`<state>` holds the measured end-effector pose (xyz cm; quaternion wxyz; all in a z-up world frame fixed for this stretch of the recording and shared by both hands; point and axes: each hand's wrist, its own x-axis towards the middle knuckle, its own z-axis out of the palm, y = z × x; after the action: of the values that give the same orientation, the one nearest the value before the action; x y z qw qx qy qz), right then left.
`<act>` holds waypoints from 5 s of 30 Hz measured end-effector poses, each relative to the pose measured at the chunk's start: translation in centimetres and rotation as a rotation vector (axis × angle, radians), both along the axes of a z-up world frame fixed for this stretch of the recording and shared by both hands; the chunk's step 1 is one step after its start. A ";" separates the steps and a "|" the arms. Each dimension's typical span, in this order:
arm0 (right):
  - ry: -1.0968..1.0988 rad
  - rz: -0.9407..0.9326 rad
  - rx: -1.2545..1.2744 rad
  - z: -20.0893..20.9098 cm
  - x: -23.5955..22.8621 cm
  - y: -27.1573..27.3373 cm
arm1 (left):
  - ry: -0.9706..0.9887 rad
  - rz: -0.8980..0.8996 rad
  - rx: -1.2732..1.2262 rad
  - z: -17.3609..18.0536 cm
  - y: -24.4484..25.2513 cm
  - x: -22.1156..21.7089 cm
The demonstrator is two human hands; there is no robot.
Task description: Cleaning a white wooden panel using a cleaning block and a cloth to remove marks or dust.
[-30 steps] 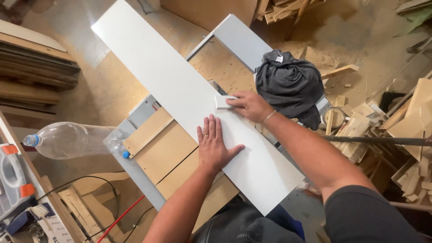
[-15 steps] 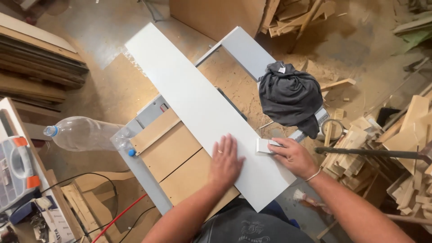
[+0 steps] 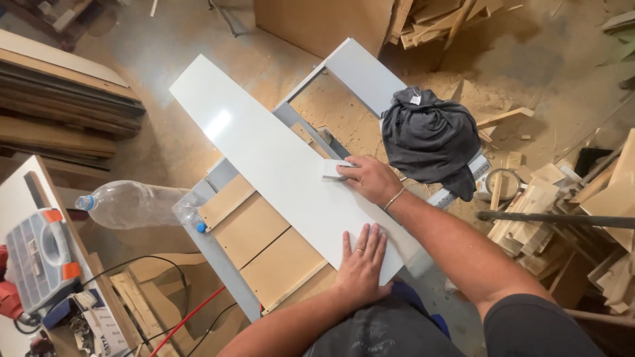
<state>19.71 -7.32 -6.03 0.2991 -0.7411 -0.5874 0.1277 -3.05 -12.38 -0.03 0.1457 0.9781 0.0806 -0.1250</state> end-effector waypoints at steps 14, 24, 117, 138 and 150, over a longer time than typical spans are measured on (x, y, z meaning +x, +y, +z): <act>0.162 -0.043 0.023 -0.7 2.0 -3.6 | -0.041 0.139 -0.027 0.8 6.3 0.9; 0.005 -0.032 0.089 -0.5 0.6 -12.6 | 0.109 0.363 -0.035 1.0 6.6 1.4; 0.097 -0.705 0.174 0.1 -12.9 -23.0 | -0.297 0.004 0.048 -2.9 8.6 -0.1; -0.249 -0.586 0.448 -0.7 -26.2 -17.6 | -0.344 -0.075 -0.037 -2.6 10.0 -0.1; -0.184 -0.507 0.377 -1.1 -28.1 -18.3 | -0.340 -0.071 -0.013 -3.9 10.1 -0.2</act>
<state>-8.38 -25.66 -7.10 0.3989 -0.8037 -0.4222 -0.1291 -3.27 -2.32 -3.89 0.1593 0.9863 0.0194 0.0369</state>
